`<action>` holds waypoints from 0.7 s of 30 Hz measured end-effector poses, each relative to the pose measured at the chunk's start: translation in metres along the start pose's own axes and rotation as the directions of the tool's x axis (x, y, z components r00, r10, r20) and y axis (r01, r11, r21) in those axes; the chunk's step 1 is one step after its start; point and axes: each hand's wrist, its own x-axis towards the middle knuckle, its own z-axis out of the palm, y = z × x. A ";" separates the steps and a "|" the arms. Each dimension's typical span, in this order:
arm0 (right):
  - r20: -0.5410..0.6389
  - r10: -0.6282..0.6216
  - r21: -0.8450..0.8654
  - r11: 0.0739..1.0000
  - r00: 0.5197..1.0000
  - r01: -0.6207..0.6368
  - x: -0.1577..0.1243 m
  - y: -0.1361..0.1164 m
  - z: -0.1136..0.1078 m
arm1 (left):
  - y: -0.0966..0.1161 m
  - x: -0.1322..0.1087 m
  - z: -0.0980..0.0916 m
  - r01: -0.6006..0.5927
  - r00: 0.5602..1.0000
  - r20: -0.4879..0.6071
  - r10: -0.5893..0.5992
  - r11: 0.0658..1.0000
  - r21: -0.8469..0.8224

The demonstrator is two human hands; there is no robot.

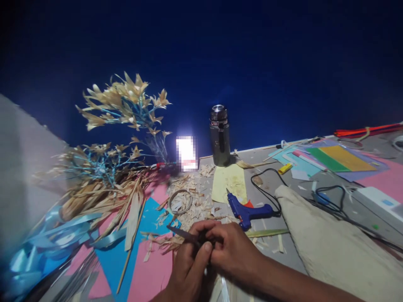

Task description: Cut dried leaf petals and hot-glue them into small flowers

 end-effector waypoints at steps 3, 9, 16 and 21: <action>-0.039 -0.065 0.050 0.997 0.997 0.067 -0.001 -0.003 -0.001 | -0.005 0.000 0.001 -0.034 0.999 -0.041 0.033 0.999 -0.018; -0.072 -0.058 0.085 0.994 0.996 0.064 0.001 0.004 -0.003 | -0.005 -0.004 0.007 -0.040 0.996 -0.087 0.038 0.999 -0.026; -0.162 0.213 0.499 0.860 0.964 -0.107 0.006 -0.002 -0.019 | 0.028 0.028 -0.033 0.025 0.995 -0.095 0.026 0.868 0.496; -0.129 0.263 0.501 0.849 0.956 -0.166 0.006 -0.007 -0.017 | 0.017 0.058 -0.087 -0.057 0.977 -0.046 0.211 0.457 0.888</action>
